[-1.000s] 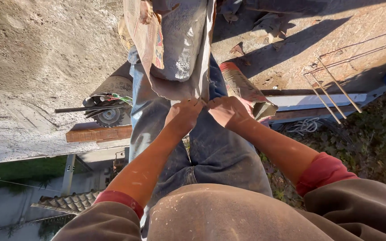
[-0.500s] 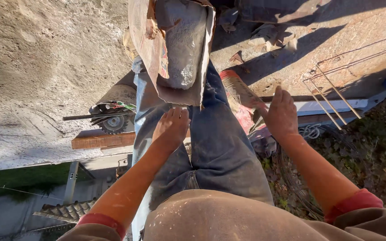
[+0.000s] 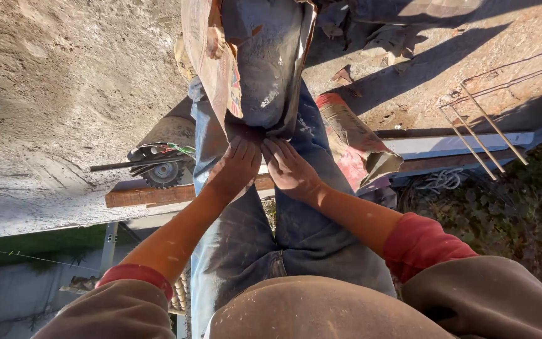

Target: Mixing concrete by adding sand and cement into a cement mixer using buckets and a shovel.

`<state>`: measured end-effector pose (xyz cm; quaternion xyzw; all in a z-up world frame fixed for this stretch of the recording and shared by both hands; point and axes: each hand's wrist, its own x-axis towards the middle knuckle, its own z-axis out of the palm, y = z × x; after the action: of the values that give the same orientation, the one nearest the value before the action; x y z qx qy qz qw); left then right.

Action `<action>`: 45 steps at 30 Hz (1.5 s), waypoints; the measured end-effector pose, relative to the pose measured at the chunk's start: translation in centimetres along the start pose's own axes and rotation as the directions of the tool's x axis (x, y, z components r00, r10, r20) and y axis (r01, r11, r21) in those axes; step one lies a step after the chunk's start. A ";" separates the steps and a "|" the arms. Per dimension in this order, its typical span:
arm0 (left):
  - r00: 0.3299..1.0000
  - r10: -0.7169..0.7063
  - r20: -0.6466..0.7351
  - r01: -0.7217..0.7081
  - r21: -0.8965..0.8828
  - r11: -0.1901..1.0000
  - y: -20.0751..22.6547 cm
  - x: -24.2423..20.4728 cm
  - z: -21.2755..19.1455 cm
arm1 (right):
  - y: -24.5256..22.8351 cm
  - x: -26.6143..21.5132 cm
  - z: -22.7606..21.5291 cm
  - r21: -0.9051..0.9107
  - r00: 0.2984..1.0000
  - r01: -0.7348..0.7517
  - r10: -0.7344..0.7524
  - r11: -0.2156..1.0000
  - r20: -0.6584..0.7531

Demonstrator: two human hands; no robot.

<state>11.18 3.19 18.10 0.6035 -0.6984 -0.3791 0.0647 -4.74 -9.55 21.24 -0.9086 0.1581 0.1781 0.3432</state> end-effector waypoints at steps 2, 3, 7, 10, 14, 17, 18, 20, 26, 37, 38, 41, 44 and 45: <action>0.990 0.048 -0.129 -0.009 0.286 0.958 -0.1 0.3 -0.6 | 1.1 0.1 0.3 -0.213 0.987 0.119 -0.093 0.970 0.130; 0.988 0.056 -0.143 -0.012 0.291 0.957 -0.4 0.7 0.3 | 1.8 0.1 1.7 -0.228 0.988 0.117 -0.090 0.967 0.124; 0.988 0.103 -0.112 -0.064 0.311 0.948 -2.0 -0.4 5.4 | 2.3 0.4 6.6 -0.335 0.989 0.132 -0.103 0.933 0.101; 0.995 0.092 0.042 -0.099 0.204 0.974 -2.8 1.7 9.3 | 3.2 0.9 8.0 -0.352 0.993 0.074 -0.038 0.933 0.108; 0.950 -0.204 0.237 0.192 0.072 0.979 -2.3 4.2 11.4 | 3.9 1.7 10.3 -0.317 0.983 -0.048 0.101 0.947 0.153; 0.879 -0.333 0.342 0.365 -0.030 0.931 -2.2 4.9 8.8 | 4.3 3.0 9.2 -0.262 0.994 -0.020 0.048 0.965 0.102; 0.879 -0.339 0.334 0.366 -0.020 0.930 -2.6 4.9 8.7 | 4.5 3.5 9.6 -0.265 0.995 -0.016 0.041 0.964 0.090; 0.848 -0.386 0.364 0.396 0.048 0.917 -2.8 5.0 8.5 | 4.8 3.8 9.9 -0.222 0.960 -0.088 0.142 0.971 0.241; 0.886 -0.361 0.291 0.375 0.008 0.927 -3.0 6.4 1.1 | 5.2 6.0 3.4 -0.098 0.975 -0.095 0.113 0.991 0.194; 0.791 -0.248 0.560 0.348 -0.077 0.934 2.4 7.0 -15.2 | 2.1 4.3 -12.3 0.002 0.921 0.075 -0.070 0.997 0.383; 0.770 -0.206 0.603 0.326 -0.095 0.941 2.7 6.1 -16.2 | 1.0 4.2 -13.2 0.041 0.867 0.038 -0.053 0.998 0.496; 0.775 -0.073 0.628 0.234 -0.178 0.956 3.2 5.4 -20.1 | -1.3 3.9 -18.7 0.140 0.843 -0.030 -0.050 0.990 0.536; 0.818 0.061 0.572 0.110 -0.260 0.959 1.4 7.2 -28.9 | -2.9 8.2 -27.3 0.106 0.804 -0.052 -0.021 0.993 0.594; 0.818 0.069 0.571 0.111 -0.274 0.955 1.4 7.9 -30.5 | -2.9 8.3 -29.0 0.104 0.795 -0.057 -0.018 0.993 0.606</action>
<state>24.66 -17.68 37.52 0.4524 -0.6138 -0.6438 -0.0636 10.03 -28.55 39.64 -0.7807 0.0595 0.4531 0.4262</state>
